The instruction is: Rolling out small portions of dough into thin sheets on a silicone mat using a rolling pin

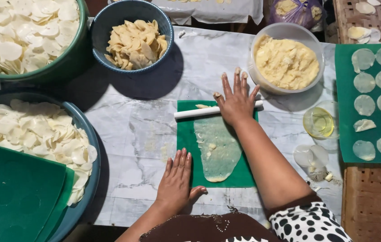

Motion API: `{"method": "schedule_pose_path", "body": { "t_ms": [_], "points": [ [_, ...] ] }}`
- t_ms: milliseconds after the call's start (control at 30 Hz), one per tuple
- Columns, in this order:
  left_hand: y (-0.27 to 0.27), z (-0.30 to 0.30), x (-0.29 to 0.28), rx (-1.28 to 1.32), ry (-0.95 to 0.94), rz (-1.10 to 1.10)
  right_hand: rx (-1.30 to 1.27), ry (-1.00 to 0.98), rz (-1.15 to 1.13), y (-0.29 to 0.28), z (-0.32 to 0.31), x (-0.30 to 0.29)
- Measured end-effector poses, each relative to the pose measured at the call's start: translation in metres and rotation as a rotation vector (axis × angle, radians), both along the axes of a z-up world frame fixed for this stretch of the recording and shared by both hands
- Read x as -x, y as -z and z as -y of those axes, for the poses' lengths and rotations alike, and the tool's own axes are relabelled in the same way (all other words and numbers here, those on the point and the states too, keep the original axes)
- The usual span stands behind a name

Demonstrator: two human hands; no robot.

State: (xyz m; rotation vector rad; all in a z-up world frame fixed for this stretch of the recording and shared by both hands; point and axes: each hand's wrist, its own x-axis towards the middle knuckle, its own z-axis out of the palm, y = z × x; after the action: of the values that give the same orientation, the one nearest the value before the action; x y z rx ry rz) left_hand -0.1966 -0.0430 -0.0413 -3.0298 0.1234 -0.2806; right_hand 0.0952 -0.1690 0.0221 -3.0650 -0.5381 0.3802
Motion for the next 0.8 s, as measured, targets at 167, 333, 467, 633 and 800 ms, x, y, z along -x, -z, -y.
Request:
{"method": "schedule_pose_path", "body": {
  "t_ms": [167, 333, 467, 633, 800],
  "points": [
    [0.006, -0.013, -0.006, 0.277, 0.079, -0.044, -0.249, 0.005, 0.039, 0.02, 0.036, 0.07],
    [0.007, -0.019, -0.011, 0.304, 0.094, -0.113, -0.313, -0.116, 0.424, 0.033, 0.086, 0.11],
    [0.009, -0.019, -0.012, 0.266, 0.092, -0.087, -0.313, -0.122, 0.387, 0.034, 0.113, 0.121],
    [0.015, -0.019, -0.007, 0.305, 0.081, -0.087, -0.267, 0.223, 0.298, 0.023, 0.143, 0.154],
    [0.004, -0.021, -0.011, 0.257, 0.103, -0.076, -0.11, 0.317, 0.442, 0.04, 0.169, 0.157]
  ]
}}
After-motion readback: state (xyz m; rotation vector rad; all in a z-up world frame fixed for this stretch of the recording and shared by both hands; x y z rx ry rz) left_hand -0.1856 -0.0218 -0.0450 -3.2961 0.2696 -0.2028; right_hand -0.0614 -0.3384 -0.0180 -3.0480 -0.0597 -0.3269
